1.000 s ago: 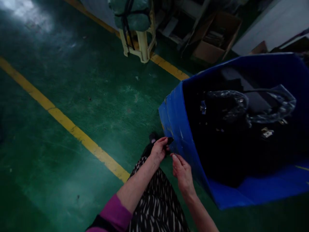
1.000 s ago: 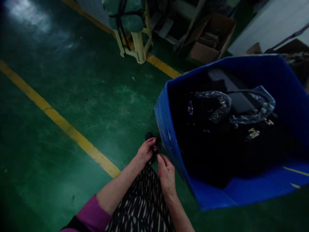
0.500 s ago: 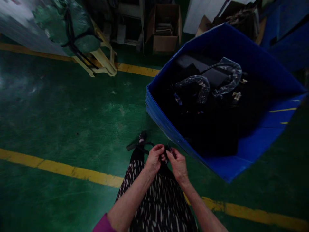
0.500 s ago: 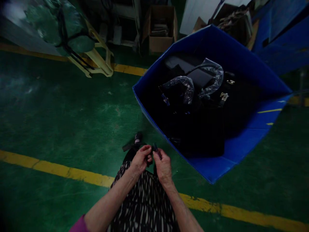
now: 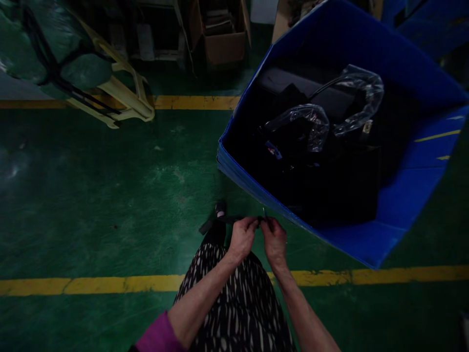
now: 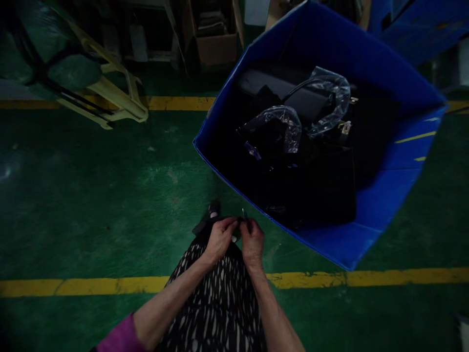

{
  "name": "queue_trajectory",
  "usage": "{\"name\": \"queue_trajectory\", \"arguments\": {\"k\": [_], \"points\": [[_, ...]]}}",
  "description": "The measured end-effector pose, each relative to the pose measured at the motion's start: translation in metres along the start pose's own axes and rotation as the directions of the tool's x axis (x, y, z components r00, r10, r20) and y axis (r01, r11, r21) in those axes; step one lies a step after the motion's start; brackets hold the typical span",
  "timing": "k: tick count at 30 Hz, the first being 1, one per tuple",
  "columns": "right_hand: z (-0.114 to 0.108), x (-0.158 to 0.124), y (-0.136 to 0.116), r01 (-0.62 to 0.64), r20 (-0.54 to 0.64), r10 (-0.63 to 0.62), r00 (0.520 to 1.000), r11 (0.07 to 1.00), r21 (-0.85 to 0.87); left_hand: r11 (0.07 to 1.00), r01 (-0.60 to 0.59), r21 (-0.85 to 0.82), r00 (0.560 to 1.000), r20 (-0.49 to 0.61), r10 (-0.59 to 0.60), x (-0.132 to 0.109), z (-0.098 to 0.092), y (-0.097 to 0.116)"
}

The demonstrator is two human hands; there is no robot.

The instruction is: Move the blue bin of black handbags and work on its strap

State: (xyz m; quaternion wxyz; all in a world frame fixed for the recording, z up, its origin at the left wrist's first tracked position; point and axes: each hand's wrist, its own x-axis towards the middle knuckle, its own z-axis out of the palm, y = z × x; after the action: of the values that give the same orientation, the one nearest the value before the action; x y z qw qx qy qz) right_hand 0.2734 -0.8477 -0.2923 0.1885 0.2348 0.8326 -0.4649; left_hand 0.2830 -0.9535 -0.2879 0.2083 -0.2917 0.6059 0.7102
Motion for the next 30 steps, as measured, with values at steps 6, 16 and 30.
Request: {"name": "queue_trajectory", "arguments": {"k": [6,16,30], "points": [[-0.001,0.014,0.003,0.033,-0.003,-0.034,0.999,0.998,-0.047,0.878,0.285,-0.383,0.958,0.081,-0.276,0.03,0.004,-0.009],[0.006,0.007,0.01,0.074,0.025,-0.073,0.997,0.997,-0.017,0.826,0.183,-0.533,0.978,0.011,-0.209,0.068,0.009,-0.03],[0.029,0.019,0.008,0.034,-0.151,-0.03,0.988,0.999,0.025,0.815,0.198,-0.544,0.98,0.08,-0.184,0.09,0.019,-0.027]]}}
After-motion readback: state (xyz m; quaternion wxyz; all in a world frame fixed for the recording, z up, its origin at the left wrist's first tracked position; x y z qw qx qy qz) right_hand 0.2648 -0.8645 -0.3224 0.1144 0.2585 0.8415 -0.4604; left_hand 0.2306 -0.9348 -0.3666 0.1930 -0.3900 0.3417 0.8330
